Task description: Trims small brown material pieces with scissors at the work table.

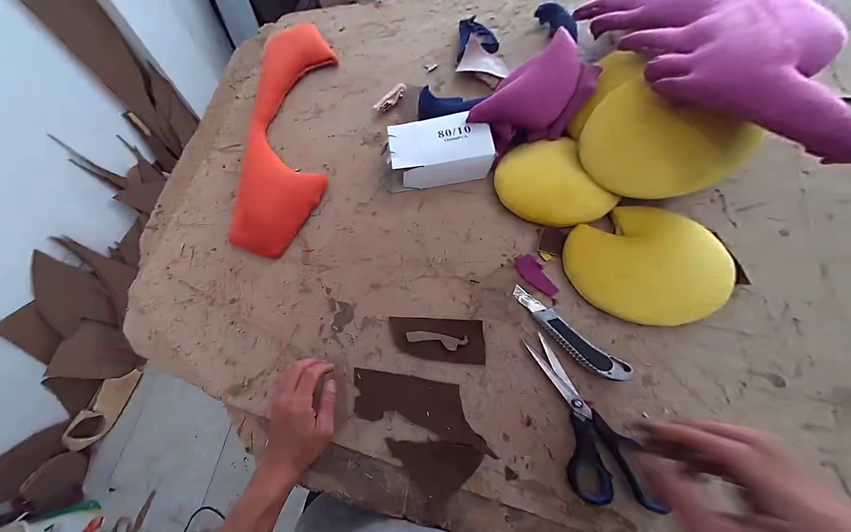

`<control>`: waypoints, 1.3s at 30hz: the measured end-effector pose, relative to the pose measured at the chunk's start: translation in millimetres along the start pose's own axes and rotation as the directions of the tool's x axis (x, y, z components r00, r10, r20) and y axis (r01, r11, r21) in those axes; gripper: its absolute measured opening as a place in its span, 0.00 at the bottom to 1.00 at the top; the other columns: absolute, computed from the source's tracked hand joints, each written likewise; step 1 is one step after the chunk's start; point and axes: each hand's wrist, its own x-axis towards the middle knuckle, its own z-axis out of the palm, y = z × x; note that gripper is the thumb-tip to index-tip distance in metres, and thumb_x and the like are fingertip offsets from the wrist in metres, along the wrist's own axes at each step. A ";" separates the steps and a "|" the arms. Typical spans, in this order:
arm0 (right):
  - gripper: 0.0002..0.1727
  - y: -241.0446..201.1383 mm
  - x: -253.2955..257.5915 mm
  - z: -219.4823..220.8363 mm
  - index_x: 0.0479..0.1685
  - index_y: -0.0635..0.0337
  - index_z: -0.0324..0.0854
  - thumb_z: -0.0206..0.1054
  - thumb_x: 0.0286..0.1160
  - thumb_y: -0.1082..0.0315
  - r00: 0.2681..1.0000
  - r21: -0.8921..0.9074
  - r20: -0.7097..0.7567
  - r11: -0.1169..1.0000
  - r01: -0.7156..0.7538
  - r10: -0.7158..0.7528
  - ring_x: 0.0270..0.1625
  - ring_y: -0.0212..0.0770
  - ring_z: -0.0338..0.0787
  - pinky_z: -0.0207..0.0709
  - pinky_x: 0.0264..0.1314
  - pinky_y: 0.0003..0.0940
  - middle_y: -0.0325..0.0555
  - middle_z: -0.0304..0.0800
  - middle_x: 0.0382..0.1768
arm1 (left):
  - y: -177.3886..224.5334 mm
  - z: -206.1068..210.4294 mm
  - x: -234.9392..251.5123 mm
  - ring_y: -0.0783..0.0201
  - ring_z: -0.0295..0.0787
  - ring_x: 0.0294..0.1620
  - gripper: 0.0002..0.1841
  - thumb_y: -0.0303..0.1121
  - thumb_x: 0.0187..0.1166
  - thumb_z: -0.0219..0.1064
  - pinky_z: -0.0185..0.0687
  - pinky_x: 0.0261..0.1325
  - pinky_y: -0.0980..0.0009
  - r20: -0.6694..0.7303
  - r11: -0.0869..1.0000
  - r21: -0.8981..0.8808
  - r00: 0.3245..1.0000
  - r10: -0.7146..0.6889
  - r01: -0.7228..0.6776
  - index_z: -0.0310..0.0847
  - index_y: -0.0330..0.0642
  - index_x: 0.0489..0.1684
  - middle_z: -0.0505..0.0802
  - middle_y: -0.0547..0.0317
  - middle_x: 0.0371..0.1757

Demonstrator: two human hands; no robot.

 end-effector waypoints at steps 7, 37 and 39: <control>0.11 -91.6 65.3 217.9 0.45 0.45 0.93 0.75 0.65 0.57 0.999 -0.124 -0.026 0.992 0.015 -0.018 0.50 0.33 0.92 0.90 0.48 0.37 0.35 0.92 0.48 | -13.3 23.1 12.3 0.58 0.81 0.75 0.21 0.56 0.78 0.65 0.73 0.78 0.49 0.213 0.956 -0.002 0.934 0.286 -0.292 0.91 0.57 0.60 0.89 0.61 0.68; 0.13 -65.7 59.1 233.9 0.47 0.42 0.93 0.75 0.67 0.52 1.000 -0.155 0.012 0.988 0.023 -0.021 0.45 0.30 0.87 0.87 0.44 0.32 0.35 0.86 0.48 | -24.7 23.2 -0.2 0.59 0.71 0.84 0.31 0.64 0.72 0.65 0.59 0.90 0.49 0.219 0.971 -0.014 0.947 0.235 -0.238 0.87 0.52 0.65 0.85 0.64 0.75; 0.13 -66.4 59.6 234.5 0.47 0.42 0.93 0.75 0.67 0.52 1.000 -0.183 0.022 0.983 0.023 -0.019 0.46 0.32 0.87 0.86 0.44 0.33 0.35 0.86 0.48 | -25.2 23.1 -0.2 0.59 0.71 0.85 0.31 0.63 0.71 0.66 0.59 0.90 0.49 0.221 0.972 -0.021 0.947 0.233 -0.234 0.87 0.52 0.66 0.85 0.65 0.75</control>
